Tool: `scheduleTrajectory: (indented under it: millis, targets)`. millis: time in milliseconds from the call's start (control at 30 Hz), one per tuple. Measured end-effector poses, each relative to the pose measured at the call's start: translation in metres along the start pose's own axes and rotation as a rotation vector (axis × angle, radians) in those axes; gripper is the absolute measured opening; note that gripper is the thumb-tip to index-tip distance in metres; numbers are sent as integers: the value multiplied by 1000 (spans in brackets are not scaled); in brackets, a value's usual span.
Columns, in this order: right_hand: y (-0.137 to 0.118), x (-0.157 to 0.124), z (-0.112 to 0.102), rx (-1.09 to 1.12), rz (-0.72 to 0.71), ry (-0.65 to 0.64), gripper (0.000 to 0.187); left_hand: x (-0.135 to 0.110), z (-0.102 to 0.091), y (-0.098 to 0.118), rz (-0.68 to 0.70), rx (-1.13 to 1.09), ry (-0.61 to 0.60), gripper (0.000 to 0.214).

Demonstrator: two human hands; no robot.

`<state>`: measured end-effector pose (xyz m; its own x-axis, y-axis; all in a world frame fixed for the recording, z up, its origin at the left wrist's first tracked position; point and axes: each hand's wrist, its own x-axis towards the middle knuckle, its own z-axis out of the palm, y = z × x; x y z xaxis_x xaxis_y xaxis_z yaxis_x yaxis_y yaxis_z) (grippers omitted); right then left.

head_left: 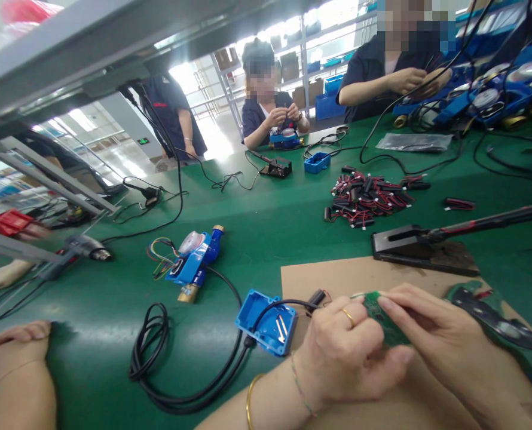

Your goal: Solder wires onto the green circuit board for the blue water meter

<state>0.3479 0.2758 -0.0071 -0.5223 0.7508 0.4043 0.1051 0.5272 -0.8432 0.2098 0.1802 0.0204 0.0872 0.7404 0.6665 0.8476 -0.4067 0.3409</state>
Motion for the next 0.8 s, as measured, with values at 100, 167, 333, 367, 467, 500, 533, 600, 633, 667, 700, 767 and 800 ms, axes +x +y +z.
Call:
scheduleTrajectory:
  millis: [100, 167, 333, 367, 467, 500, 533, 600, 633, 667, 700, 767, 800]
  targets:
    - [5, 2, -1, 65, 115, 44, 23, 3, -9, -3, -37, -140, 131, 26]
    - [12, 3, -3, 103, 217, 59, 27, 8, -19, -6, -206, -178, 198, 22]
    - [25, 5, -1, 260, 470, 23, 43, 20, -33, -20, -605, -110, 20, 12]
    - [25, 5, 1, 305, 504, 30, 46, 21, -33, -23, -632, -116, -68, 11]
    - [20, 5, 7, 410, 562, 33, 51, 20, -26, -27, -671, -171, -241, 9]
    - [18, 5, 9, 428, 572, 28, 52, 20, -24, -27, -677, -180, -248, 9]
    - [17, 5, 10, 438, 579, 26, 52, 19, -22, -27, -680, -183, -240, 9]
    - [16, 5, 11, 450, 592, 21, 52, 18, -19, -26, -677, -177, -210, 9]
    - [16, 6, 10, 452, 598, 22, 52, 18, -18, -25, -677, -173, -199, 8]
    - [17, 6, 10, 455, 602, 17, 52, 18, -17, -24, -676, -172, -191, 7]
    - [18, 6, 9, 456, 606, 7, 53, 18, -17, -24, -676, -172, -185, 7]
    - [20, 7, 7, 452, 608, -22, 52, 18, -18, -24, -672, -168, -182, 6]
    - [21, 7, 6, 446, 607, -40, 51, 17, -18, -24, -672, -165, -181, 6]
